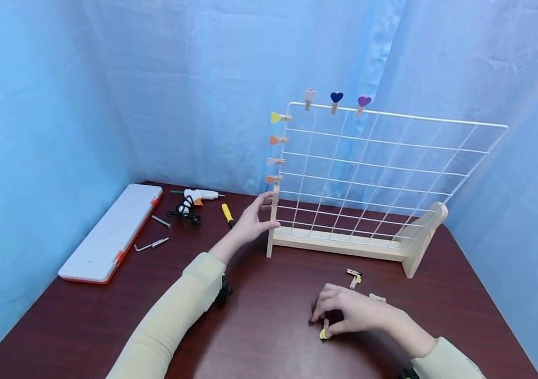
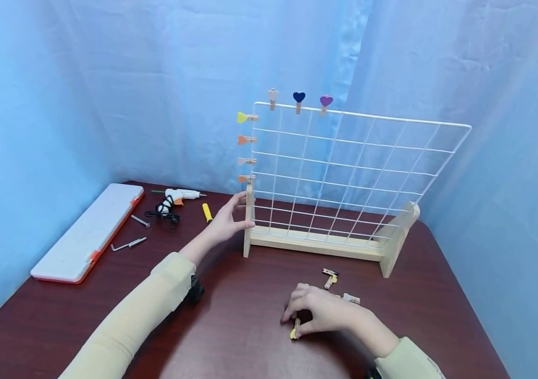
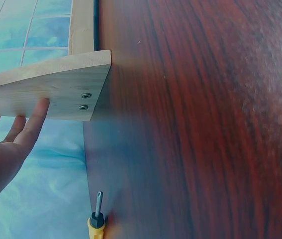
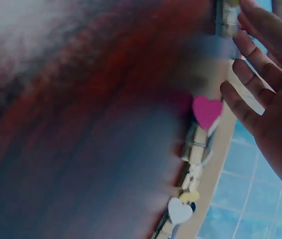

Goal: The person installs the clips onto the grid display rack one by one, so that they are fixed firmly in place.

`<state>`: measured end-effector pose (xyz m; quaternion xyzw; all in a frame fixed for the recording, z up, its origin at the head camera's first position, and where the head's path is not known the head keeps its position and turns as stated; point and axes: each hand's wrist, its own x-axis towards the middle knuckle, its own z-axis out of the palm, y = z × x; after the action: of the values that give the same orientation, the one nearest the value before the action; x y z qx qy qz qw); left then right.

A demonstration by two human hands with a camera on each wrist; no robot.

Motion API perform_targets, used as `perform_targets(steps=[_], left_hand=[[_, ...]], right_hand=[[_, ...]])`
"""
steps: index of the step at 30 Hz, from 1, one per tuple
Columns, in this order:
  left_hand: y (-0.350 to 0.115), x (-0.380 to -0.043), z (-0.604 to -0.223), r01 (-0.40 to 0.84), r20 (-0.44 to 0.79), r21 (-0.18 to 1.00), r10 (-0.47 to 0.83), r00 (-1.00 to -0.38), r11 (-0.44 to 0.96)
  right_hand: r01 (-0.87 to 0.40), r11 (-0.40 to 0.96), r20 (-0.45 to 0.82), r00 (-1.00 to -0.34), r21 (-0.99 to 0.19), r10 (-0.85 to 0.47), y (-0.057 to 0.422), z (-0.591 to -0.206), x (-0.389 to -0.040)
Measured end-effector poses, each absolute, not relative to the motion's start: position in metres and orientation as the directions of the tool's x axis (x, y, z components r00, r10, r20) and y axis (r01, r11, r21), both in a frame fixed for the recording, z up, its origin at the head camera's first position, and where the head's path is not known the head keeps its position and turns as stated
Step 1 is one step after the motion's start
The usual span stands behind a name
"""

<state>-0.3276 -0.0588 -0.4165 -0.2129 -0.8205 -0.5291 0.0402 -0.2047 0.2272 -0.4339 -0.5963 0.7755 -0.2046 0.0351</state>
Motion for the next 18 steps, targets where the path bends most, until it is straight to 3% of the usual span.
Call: perform_targets(steps=[8, 18], left_hand=[[-0.0582, -0.3280, -0.4186, 0.383, 0.287, 0.850, 0.289, -0.913, 0.363], [-0.0574, -0.3289, -0.4165, 0.384, 0.285, 0.846, 0.294, -0.912, 0.369]], right_hand=[[-0.917, 0.199, 0.091, -0.244, -0.346, -0.966, 0.2211, -0.4356, -0.2053], [-0.859, 0.287, -0.002, -0.316, -0.424, -0.949, 0.2207, -0.4340, -0.2045]])
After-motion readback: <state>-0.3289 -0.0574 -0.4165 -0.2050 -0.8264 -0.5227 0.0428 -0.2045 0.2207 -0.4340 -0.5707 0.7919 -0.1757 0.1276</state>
